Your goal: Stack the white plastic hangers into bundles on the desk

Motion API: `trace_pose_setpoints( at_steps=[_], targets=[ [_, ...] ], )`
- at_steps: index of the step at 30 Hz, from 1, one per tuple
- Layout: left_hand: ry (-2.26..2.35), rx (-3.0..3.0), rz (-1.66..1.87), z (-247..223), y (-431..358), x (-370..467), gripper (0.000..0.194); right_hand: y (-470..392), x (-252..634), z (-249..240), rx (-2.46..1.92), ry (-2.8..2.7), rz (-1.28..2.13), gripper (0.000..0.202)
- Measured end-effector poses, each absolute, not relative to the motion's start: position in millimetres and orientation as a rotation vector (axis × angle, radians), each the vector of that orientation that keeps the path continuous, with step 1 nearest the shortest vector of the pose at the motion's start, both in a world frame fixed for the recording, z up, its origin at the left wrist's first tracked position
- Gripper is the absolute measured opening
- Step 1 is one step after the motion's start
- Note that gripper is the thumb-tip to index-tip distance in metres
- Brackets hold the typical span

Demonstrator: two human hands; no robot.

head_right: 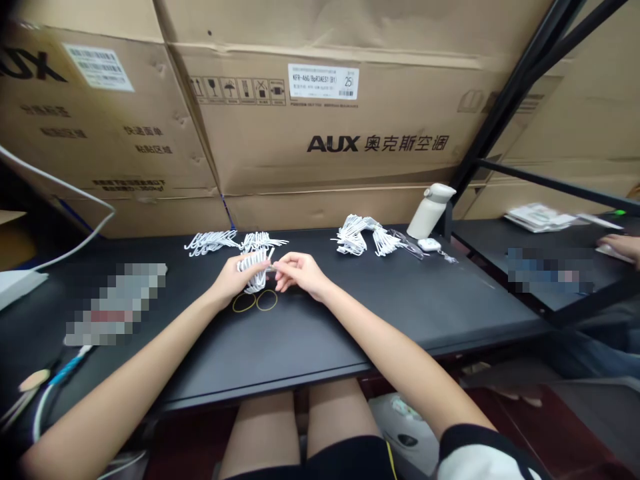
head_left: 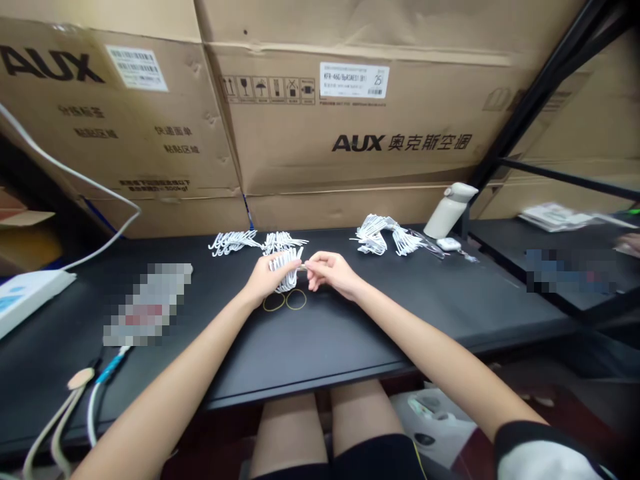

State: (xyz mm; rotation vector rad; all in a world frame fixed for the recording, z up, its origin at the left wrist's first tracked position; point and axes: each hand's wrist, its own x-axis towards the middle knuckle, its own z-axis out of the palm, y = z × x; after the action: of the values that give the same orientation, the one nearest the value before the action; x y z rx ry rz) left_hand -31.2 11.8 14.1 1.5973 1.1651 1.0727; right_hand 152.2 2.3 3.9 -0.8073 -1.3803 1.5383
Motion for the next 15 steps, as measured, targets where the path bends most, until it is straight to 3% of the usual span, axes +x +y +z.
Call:
trace_pose_setpoints(
  at_steps=[5,12,15],
  targets=[
    [1.147,1.459,1.068,17,12,-33,0.036,9,159,2,-0.861,-1.267,1.490,0.032],
    [1.179,1.498,1.075,13,14,-34,0.037,-6,147,0,-0.950,-1.552,0.819,0.024],
    [1.181,1.544,1.104,13,14,-33,0.036,-4,149,1,-0.943,-1.584,0.784,0.023]
  ],
)
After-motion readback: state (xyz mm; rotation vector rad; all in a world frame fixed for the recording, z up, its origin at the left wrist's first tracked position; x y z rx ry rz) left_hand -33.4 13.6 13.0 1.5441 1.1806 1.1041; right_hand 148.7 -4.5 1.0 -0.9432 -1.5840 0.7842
